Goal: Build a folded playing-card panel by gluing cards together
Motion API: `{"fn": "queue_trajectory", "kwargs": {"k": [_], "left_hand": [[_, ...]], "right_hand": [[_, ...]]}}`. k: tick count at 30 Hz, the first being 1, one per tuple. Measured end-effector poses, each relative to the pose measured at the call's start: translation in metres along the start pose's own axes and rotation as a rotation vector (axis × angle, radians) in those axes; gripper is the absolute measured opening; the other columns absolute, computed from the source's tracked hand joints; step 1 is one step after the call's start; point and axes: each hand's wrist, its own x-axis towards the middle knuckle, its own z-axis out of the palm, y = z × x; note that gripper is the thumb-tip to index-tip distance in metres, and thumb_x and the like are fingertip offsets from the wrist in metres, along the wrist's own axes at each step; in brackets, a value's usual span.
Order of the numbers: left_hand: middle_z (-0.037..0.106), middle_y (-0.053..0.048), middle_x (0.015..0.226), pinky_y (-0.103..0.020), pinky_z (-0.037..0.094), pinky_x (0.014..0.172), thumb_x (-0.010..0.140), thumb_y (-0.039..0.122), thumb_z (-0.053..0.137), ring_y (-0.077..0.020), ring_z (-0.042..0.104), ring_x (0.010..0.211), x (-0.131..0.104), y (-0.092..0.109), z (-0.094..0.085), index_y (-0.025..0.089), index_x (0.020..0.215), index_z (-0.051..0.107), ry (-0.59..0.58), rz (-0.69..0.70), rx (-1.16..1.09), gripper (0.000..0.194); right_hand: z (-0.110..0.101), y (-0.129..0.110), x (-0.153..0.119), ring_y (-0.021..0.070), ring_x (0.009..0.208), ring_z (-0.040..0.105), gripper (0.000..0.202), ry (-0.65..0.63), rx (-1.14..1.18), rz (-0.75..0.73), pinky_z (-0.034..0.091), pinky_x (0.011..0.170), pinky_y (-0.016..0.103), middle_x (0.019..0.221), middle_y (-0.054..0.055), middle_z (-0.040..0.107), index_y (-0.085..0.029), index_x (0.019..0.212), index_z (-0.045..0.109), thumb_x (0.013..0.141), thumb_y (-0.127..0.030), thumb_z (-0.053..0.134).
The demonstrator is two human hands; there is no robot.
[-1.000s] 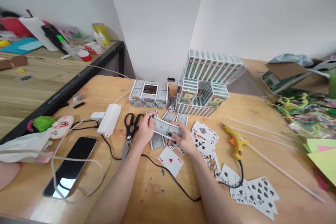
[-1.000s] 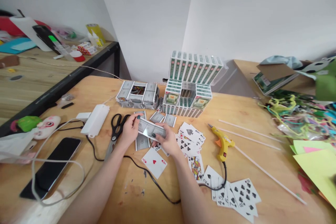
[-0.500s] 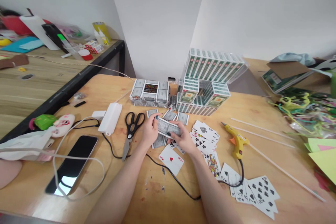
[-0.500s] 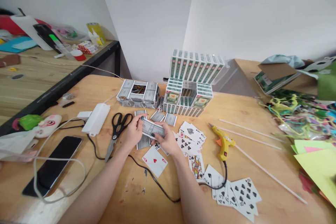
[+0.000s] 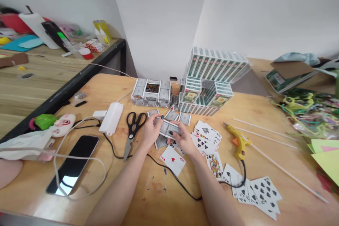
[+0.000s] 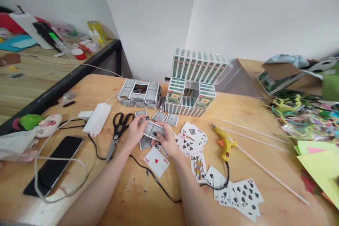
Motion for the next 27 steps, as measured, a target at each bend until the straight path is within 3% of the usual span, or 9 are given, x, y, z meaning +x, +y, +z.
{"fn": "queue_trajectory", "kwargs": {"k": [10,18,27], "left_hand": [[0.064,-0.006,0.093,-0.03,0.047,0.073,0.083,0.027,0.048,-0.0201,0.061,0.089,-0.005,0.003,0.003,0.022,0.094,0.053,0.094,0.111,0.119,0.013],[0.063,-0.006,0.093,-0.032,0.046,0.079,0.085,0.026,0.045,-0.0196,0.06,0.09,-0.008,0.004,0.006,0.022,0.093,0.051,0.092,0.153,0.157,0.01],[0.062,-0.005,0.092,-0.03,0.046,0.076,0.087,0.027,0.044,-0.0176,0.06,0.084,-0.014,0.004,0.011,0.02,0.097,0.052,0.104,0.166,0.182,0.014]], "right_hand": [[0.003,-0.001,0.001,0.0192,0.053,0.061,0.034,0.062,-0.033,0.005,0.05,0.061,0.036,0.058,-0.003,0.061,-0.025,0.113,0.039,0.086,-0.041,0.052],[0.003,-0.001,0.001,0.0181,0.052,0.058,0.031,0.06,-0.015,-0.003,0.049,0.061,0.035,0.06,-0.004,0.06,-0.026,0.111,0.039,0.086,-0.039,0.051],[0.003,-0.003,0.001,0.018,0.052,0.059,0.031,0.054,-0.039,-0.001,0.05,0.061,0.035,0.057,-0.004,0.058,-0.025,0.112,0.039,0.086,-0.039,0.05]]}}
